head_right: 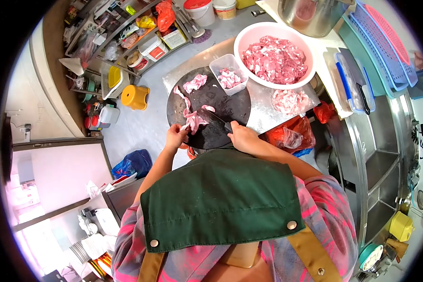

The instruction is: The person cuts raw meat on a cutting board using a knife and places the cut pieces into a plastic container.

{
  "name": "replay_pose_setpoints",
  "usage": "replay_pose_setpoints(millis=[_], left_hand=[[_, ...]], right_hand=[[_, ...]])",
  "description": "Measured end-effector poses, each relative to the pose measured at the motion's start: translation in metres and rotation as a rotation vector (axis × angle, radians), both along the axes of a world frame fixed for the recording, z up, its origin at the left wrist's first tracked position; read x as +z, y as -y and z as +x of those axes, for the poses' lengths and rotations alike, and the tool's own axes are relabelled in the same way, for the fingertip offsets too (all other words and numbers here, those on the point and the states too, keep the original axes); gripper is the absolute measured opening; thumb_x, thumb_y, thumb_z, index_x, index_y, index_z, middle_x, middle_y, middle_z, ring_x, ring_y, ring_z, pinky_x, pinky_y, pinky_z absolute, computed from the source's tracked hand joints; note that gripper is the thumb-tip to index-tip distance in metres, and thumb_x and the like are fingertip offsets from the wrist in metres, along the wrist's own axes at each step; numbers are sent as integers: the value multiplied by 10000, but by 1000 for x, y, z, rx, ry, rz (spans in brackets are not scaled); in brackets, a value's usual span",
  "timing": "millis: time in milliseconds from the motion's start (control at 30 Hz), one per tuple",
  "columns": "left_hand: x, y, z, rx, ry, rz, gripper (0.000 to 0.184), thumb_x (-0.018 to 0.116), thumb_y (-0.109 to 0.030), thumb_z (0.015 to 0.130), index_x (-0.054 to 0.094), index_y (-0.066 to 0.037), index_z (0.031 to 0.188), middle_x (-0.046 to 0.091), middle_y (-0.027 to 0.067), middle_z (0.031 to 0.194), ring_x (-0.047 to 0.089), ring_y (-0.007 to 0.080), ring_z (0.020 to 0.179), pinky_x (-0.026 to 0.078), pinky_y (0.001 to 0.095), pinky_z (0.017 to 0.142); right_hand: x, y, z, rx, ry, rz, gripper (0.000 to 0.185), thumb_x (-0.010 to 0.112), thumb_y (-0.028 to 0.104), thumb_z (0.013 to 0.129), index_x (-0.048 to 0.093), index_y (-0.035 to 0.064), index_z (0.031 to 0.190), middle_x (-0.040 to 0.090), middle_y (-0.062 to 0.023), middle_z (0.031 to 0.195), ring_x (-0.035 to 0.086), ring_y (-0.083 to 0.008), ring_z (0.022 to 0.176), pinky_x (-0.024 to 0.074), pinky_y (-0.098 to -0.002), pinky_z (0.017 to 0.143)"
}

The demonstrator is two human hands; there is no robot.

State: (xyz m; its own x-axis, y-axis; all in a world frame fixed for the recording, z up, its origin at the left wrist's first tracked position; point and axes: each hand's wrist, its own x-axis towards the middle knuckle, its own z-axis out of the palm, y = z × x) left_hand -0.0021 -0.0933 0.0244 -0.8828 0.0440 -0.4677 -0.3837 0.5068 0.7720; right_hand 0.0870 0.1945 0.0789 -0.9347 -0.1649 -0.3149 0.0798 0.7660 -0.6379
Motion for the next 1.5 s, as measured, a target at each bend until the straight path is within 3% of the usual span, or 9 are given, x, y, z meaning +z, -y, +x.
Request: replay_pose_setpoints(millis=[100,133,433,633,767,1033,1167,1333,1500], left_hand=[[21,-17,5,-321,-874,-699,267,680,-110,704,553,-43,928,583,123,896,587,305,859,489,393,723],[34,-27,9,-392,-713,-569,325,701,-139,689,575,-66,979,535,148,1017,512,362,1018,452,432,840],[23,-38,-35,-526,-437,-732,274,665,-142,736,603,-57,990,608,145,924,637,304,840,522,408,728],[51,-37,-38,-253,138,-34,241,681,-159,806,605,-23,989,628,69,730,604,145,569,470,278,492],[38,-28,-31,-199,-221,162,171,637,-67,788,606,8,938,621,20,716,575,110,564,459,252,493],[121,-42,-48,-28,-155,469,170,621,-26,814,492,-108,738,591,19,658,500,81,512,395,223,468],[138,-60,-47,145,-56,775,207,563,19,801,551,-87,978,603,17,766,539,113,556,419,219,480],[28,-24,-39,62,217,466,295,677,0,763,522,-26,1012,622,53,799,544,116,537,402,225,442],[24,-15,-11,161,223,373,237,679,-197,836,579,-25,966,623,37,779,547,107,555,415,248,468]], right_hand=[[-5,-5,11,-67,-69,-140,315,560,234,886,425,-19,1016,615,-267,827,603,-446,800,456,-517,692],[-6,-5,13,-103,-96,-191,321,566,233,882,424,-19,1019,614,-271,817,601,-451,792,454,-520,687],[3,1,0,-56,-40,64,262,509,229,919,426,-12,979,609,-255,828,605,-429,796,468,-505,686],[3,-4,-3,-63,-22,89,263,497,229,927,427,-19,982,605,-257,859,602,-423,830,466,-501,711],[4,-11,-3,-71,-6,79,257,497,218,925,425,-20,986,604,-261,876,600,-428,831,464,-502,721],[12,-25,9,-220,-29,-92,299,516,220,910,425,-13,1074,611,-254,898,591,-433,842,453,-481,731],[22,-30,17,-270,-61,-184,350,528,229,905,438,-8,1146,610,-255,894,594,-426,843,455,-464,740],[27,-37,28,-323,-68,-236,350,532,233,906,452,10,1164,609,-253,893,602,-417,852,458,-453,739],[28,-32,23,-254,-112,-210,352,537,232,903,450,14,1166,613,-246,916,600,-421,860,462,-459,733]])
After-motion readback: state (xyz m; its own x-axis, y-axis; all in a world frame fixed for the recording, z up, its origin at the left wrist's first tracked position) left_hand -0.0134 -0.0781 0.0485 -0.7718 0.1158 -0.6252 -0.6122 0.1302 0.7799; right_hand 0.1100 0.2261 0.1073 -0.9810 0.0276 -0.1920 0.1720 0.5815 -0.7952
